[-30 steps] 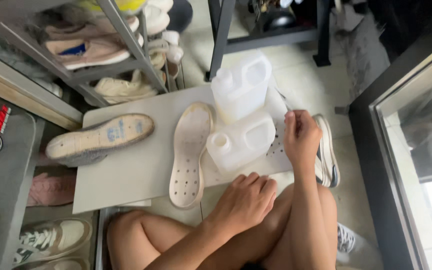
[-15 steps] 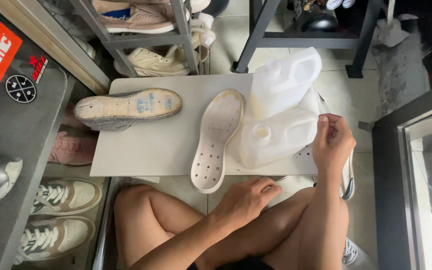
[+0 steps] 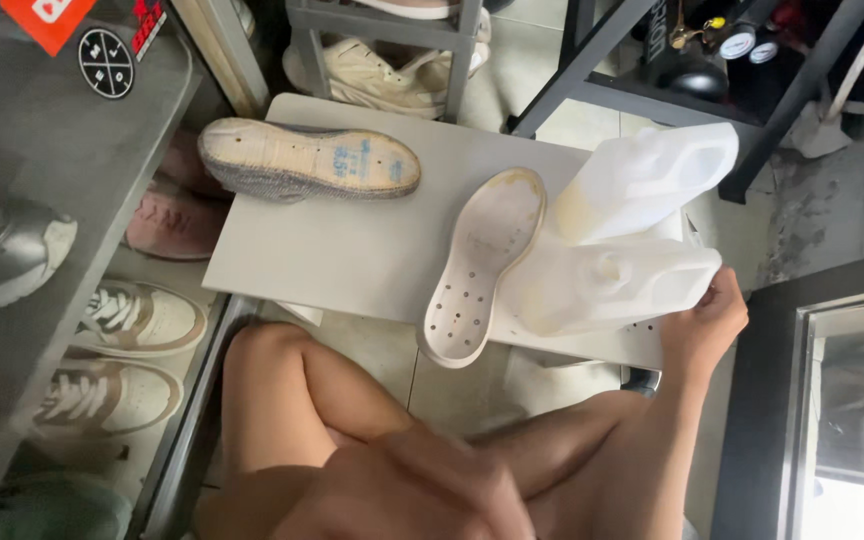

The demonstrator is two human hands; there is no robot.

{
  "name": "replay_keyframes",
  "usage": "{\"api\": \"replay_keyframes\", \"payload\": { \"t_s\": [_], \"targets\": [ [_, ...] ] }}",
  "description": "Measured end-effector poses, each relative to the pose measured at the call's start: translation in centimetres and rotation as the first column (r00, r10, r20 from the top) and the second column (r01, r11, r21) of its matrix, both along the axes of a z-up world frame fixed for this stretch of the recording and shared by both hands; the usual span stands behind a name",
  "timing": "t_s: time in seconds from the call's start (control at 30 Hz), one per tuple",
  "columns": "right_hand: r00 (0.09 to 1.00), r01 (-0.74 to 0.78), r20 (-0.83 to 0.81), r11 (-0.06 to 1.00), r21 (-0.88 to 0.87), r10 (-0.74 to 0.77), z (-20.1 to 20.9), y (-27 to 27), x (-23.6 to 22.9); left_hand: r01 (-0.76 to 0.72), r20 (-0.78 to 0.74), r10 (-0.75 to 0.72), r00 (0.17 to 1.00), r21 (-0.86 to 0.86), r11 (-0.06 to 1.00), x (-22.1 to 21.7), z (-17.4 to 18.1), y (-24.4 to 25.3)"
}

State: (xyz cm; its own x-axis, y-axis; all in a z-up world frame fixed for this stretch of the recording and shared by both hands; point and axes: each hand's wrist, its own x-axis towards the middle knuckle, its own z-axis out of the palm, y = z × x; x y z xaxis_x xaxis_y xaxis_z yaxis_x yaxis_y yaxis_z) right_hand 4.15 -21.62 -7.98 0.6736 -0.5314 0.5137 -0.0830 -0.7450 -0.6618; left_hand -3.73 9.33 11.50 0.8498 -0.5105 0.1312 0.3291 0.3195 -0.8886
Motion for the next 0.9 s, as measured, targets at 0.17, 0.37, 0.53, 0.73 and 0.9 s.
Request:
{"api": "replay_keyframes", "payload": {
  "t_s": [0.17, 0.37, 0.53, 0.73, 0.9],
  "targets": [
    [0.999, -0.034, -0.033, 0.998, 0.044, 0.036, 1.2, 1.4, -0.2, -0.013, -0.063, -0.012, 0.998, -0.38, 0.925, -0.8, 0.4, 1.5],
    [1.0, -0.025, 0.008, 0.999, 0.041, 0.024, 1.1, 1.5, -0.3, -0.023, -0.115, -0.091, 0.989, -0.737, 0.676, -1.0, 0.9, 3.3],
    [0.995, -0.009, 0.102, 1.0, -0.004, 0.01, -0.2, 0.3, -0.3, -0.086, -0.152, -0.16, 0.975, -0.93, 0.358, -0.4, 0.5, 4.5],
    [0.887, -0.081, 0.433, 0.979, -0.188, 0.157, 0.6, 1.3, -1.2, -0.172, -0.149, -0.193, 0.97, -0.979, -0.11, -0.9, 0.5, 6.0],
    [0.81, -0.032, 0.568, 0.978, -0.205, 0.145, 3.9, 6.8, -3.7, -0.238, -0.144, -0.223, 0.964, -0.843, -0.483, -1.8, 0.5, 7.0]
  ]
}}
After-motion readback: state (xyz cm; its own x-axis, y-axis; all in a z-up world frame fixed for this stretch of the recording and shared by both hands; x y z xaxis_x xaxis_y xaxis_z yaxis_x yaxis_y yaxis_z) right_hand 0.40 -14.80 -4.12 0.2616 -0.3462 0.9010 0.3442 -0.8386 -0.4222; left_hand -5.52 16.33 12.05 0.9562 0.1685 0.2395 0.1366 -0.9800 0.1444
